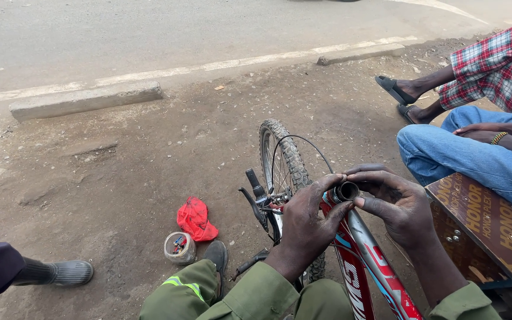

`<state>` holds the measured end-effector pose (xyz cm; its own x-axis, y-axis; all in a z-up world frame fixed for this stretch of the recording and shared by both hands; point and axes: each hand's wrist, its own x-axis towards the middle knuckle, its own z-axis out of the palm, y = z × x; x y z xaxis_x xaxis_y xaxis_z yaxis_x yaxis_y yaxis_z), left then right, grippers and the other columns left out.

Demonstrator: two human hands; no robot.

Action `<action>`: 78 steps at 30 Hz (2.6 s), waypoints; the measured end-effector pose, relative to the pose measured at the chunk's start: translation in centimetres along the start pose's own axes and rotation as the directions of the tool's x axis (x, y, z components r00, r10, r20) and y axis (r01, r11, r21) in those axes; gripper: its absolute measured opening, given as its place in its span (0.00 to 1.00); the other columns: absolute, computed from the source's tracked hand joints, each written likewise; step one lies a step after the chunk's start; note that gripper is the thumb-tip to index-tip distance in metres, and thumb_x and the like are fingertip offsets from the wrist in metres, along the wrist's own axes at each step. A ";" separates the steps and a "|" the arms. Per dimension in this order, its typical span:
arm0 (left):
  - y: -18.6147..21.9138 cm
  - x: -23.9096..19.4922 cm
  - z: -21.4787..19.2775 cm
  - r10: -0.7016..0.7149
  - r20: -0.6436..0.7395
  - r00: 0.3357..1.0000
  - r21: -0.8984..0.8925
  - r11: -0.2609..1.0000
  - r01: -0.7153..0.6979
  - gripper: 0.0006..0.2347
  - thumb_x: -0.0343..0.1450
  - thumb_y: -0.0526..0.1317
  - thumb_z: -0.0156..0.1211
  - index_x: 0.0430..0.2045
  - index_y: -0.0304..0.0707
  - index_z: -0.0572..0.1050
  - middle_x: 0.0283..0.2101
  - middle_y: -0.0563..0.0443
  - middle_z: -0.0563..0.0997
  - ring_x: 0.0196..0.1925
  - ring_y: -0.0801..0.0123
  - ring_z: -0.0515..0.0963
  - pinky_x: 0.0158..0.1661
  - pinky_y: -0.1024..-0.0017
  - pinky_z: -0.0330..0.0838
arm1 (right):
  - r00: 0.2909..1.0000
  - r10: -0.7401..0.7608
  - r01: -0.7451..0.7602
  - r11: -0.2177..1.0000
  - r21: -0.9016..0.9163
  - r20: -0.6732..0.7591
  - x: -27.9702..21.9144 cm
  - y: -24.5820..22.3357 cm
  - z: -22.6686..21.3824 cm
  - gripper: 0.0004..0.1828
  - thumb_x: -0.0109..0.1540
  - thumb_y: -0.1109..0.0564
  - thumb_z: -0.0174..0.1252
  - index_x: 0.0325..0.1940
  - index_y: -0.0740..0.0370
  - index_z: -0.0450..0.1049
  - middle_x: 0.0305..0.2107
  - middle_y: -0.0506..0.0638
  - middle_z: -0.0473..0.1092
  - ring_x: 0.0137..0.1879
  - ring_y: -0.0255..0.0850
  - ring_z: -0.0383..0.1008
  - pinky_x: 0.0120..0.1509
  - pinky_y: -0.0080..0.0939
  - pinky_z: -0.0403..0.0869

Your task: The person sits on the ground and works on a bicycle's headset. They insert a bearing into the head tube, then place the handlebar stem into the tube and tighten the stem bolt.

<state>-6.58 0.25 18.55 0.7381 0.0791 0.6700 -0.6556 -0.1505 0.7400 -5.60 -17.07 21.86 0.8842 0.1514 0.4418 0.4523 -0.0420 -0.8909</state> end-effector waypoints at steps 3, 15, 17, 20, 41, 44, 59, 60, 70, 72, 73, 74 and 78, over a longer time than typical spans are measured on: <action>0.0 -0.1 0.1 0.014 -0.004 1.000 0.020 1.000 -0.014 0.19 0.67 0.40 0.72 0.51 0.42 0.76 0.44 0.45 0.85 0.46 0.48 0.85 0.47 0.54 0.79 | 1.000 0.014 -0.014 1.000 0.024 -0.011 -0.1 0.4 -0.1 0.18 0.53 0.69 0.65 0.46 0.81 0.76 0.47 0.70 0.75 0.57 0.52 0.76 0.60 0.49 0.78; 0.2 0.4 -0.2 0.015 0.027 1.000 -0.021 1.000 -0.015 0.16 0.66 0.37 0.72 0.45 0.37 0.76 0.47 0.44 0.80 0.50 0.47 0.83 0.50 0.55 0.78 | 0.999 0.025 -0.022 0.997 0.073 -0.031 -0.2 0.5 0.1 0.19 0.53 0.68 0.66 0.45 0.83 0.76 0.46 0.72 0.74 0.57 0.53 0.77 0.60 0.49 0.78; 0.1 0.4 -0.2 0.014 0.036 0.999 -0.020 1.000 -0.013 0.16 0.66 0.37 0.72 0.45 0.37 0.76 0.46 0.44 0.80 0.50 0.46 0.83 0.50 0.54 0.78 | 0.999 0.027 -0.024 0.996 0.085 -0.029 -0.3 0.7 0.1 0.19 0.52 0.68 0.66 0.46 0.83 0.76 0.46 0.72 0.74 0.57 0.53 0.77 0.60 0.49 0.78; 0.1 0.5 -0.3 0.023 0.057 0.998 -0.017 1.000 -0.022 0.15 0.67 0.38 0.71 0.44 0.37 0.76 0.46 0.46 0.79 0.50 0.49 0.82 0.50 0.55 0.77 | 0.998 0.036 -0.028 0.991 0.134 -0.053 -0.4 1.3 0.1 0.18 0.53 0.68 0.64 0.45 0.83 0.76 0.46 0.73 0.74 0.57 0.54 0.76 0.62 0.49 0.77; 0.6 0.6 0.2 -0.002 0.024 1.000 -0.024 1.000 0.002 0.15 0.66 0.38 0.72 0.40 0.36 0.72 0.46 0.44 0.75 0.51 0.48 0.81 0.50 0.59 0.78 | 0.998 0.046 -0.040 0.988 0.150 -0.033 -0.1 1.8 -0.1 0.18 0.55 0.65 0.61 0.47 0.81 0.77 0.47 0.71 0.74 0.58 0.52 0.76 0.61 0.47 0.76; 0.6 0.5 0.4 0.001 0.015 1.000 -0.021 1.000 -0.001 0.14 0.66 0.38 0.72 0.39 0.36 0.72 0.46 0.44 0.75 0.51 0.48 0.81 0.50 0.58 0.78 | 0.999 0.035 -0.032 0.989 0.147 -0.018 -0.1 1.6 0.0 0.19 0.56 0.64 0.59 0.48 0.81 0.77 0.48 0.71 0.73 0.59 0.54 0.75 0.63 0.49 0.74; 1.0 0.5 0.9 -0.026 -0.056 0.998 -0.021 0.999 0.025 0.14 0.66 0.39 0.72 0.35 0.36 0.70 0.45 0.43 0.74 0.49 0.48 0.80 0.49 0.58 0.76 | 0.998 0.059 -0.062 0.989 0.137 0.030 -0.1 2.6 -0.2 0.21 0.58 0.59 0.57 0.52 0.76 0.78 0.50 0.67 0.72 0.61 0.50 0.71 0.65 0.51 0.71; 0.9 0.5 0.8 -0.024 -0.052 0.998 -0.023 0.999 0.023 0.15 0.65 0.39 0.73 0.36 0.36 0.70 0.45 0.43 0.74 0.49 0.48 0.80 0.49 0.58 0.76 | 0.998 0.065 -0.068 0.983 0.171 0.020 0.0 2.6 -0.1 0.21 0.58 0.60 0.57 0.51 0.77 0.78 0.50 0.68 0.72 0.61 0.50 0.72 0.64 0.51 0.71; 1.0 0.4 0.8 -0.014 -0.028 0.999 -0.034 0.999 0.013 0.14 0.66 0.36 0.71 0.40 0.33 0.73 0.46 0.41 0.75 0.49 0.46 0.81 0.48 0.59 0.78 | 0.995 0.093 -0.079 0.956 0.283 -0.038 -0.5 2.9 0.5 0.20 0.54 0.63 0.59 0.48 0.77 0.77 0.49 0.67 0.72 0.59 0.50 0.73 0.62 0.48 0.73; 1.0 0.3 0.7 -0.015 -0.024 1.000 -0.038 0.999 0.014 0.14 0.66 0.36 0.71 0.41 0.33 0.73 0.46 0.41 0.75 0.49 0.46 0.81 0.48 0.59 0.79 | 0.995 0.094 -0.079 0.954 0.290 -0.037 -0.5 2.9 0.5 0.19 0.54 0.63 0.60 0.48 0.77 0.77 0.48 0.68 0.72 0.58 0.50 0.73 0.62 0.49 0.73; 1.1 0.3 0.6 -0.015 -0.020 1.000 -0.042 0.999 0.014 0.15 0.66 0.36 0.71 0.41 0.33 0.73 0.46 0.41 0.75 0.49 0.46 0.81 0.49 0.59 0.79 | 0.995 0.093 -0.077 0.952 0.297 -0.038 -0.6 2.9 0.5 0.19 0.54 0.63 0.60 0.47 0.77 0.77 0.48 0.68 0.72 0.58 0.50 0.74 0.61 0.49 0.73; 1.1 0.3 0.6 -0.016 -0.020 1.000 -0.042 0.999 0.015 0.15 0.66 0.36 0.71 0.41 0.33 0.73 0.46 0.41 0.75 0.49 0.46 0.81 0.49 0.59 0.79 | 0.995 0.093 -0.078 0.952 0.298 -0.037 -0.5 2.8 0.5 0.19 0.54 0.63 0.60 0.47 0.77 0.77 0.48 0.68 0.72 0.58 0.50 0.74 0.61 0.49 0.73; 0.9 0.4 0.4 0.006 -0.016 1.000 -0.013 1.000 -0.006 0.15 0.66 0.36 0.71 0.43 0.33 0.74 0.46 0.40 0.75 0.49 0.45 0.81 0.49 0.58 0.79 | 0.995 0.087 -0.069 0.943 0.324 -0.043 -0.5 3.4 0.4 0.19 0.54 0.64 0.61 0.47 0.77 0.77 0.48 0.68 0.72 0.58 0.51 0.74 0.61 0.48 0.74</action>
<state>-6.88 -0.23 19.47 0.7319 0.0936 0.6749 -0.6618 -0.1380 0.7368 -4.54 -16.91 18.59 0.9246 0.1047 0.3664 0.3281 0.2703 -0.9051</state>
